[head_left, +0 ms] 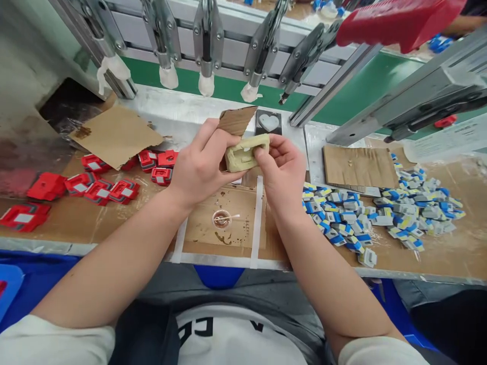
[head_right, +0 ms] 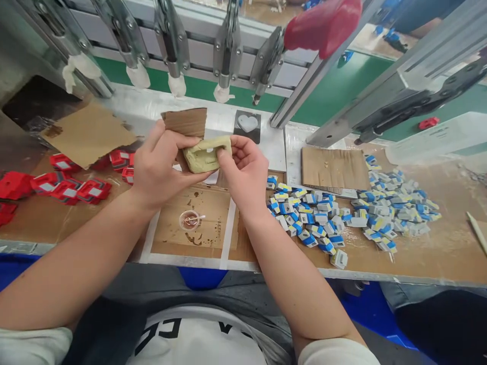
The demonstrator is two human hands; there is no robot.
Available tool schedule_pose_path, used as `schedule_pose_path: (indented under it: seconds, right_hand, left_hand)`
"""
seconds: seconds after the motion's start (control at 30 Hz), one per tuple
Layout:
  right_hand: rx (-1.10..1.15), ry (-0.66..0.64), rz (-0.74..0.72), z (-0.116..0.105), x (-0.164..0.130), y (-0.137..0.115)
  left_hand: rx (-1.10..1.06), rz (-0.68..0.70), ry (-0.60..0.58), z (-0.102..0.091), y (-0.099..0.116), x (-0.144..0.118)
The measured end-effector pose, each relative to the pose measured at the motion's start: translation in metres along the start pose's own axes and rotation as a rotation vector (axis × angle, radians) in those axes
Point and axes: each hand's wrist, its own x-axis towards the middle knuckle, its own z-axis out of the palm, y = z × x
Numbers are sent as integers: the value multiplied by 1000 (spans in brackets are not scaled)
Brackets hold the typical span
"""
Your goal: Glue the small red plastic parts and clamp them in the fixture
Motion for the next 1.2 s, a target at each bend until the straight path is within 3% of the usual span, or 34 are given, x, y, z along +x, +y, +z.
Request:
schedule_pose_path:
  seconds: [0.23,0.37,0.6,0.8,1.2]
  right_hand:
    - [19,-29,-27,0,1,-2]
    - [81,-22,68,3,0,-7]
    - [221,-43,203,8,-3,-6]
    - [261,-13,199,13,-8,-5]
    - [213,29,127,11,-9,-4]
  left_hand:
    - [-29,-20,28,-2,1,3]
    - [-63,-133,-19,-9,7,7]
    - [-13,-74,73,-9,9,7]
    - [-92,-229,-18,-12,12,5]
    - [-54,-241,26,-10,13,2]
